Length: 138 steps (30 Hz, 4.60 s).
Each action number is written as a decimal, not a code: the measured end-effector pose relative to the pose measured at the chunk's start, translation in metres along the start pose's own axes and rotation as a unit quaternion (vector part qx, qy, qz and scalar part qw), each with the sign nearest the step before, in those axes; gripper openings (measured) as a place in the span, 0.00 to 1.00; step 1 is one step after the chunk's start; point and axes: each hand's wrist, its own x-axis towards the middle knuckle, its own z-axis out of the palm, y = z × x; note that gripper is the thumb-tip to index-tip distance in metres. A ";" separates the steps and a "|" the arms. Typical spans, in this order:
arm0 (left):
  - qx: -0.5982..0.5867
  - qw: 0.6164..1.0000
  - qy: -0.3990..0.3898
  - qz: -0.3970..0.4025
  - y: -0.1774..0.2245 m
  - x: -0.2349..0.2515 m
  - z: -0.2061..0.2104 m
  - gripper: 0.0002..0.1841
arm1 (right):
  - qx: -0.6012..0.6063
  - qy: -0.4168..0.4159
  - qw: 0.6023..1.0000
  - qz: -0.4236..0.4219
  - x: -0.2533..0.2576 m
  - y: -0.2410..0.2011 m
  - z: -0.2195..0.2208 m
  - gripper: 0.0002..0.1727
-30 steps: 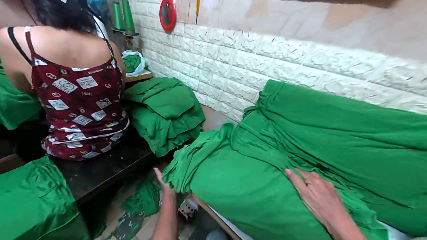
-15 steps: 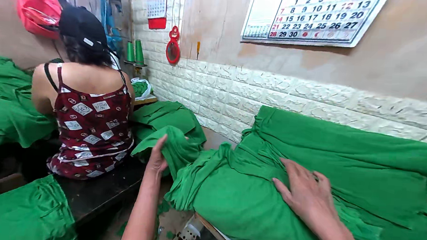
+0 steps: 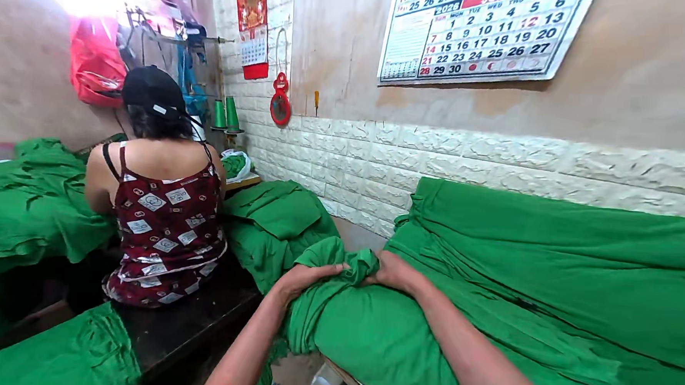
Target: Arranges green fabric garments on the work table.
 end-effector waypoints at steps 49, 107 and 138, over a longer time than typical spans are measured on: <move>0.121 0.905 0.191 0.359 0.027 0.009 0.044 0.32 | -0.173 0.459 0.871 0.023 -0.166 0.042 0.025 0.37; 0.030 0.994 0.082 -0.062 0.020 0.372 0.203 0.50 | 0.173 0.529 0.831 0.016 -0.161 0.129 -0.062 0.25; 0.219 0.962 0.151 -0.061 0.151 0.365 0.226 0.37 | 0.276 0.584 0.640 0.416 -0.161 0.274 -0.280 0.37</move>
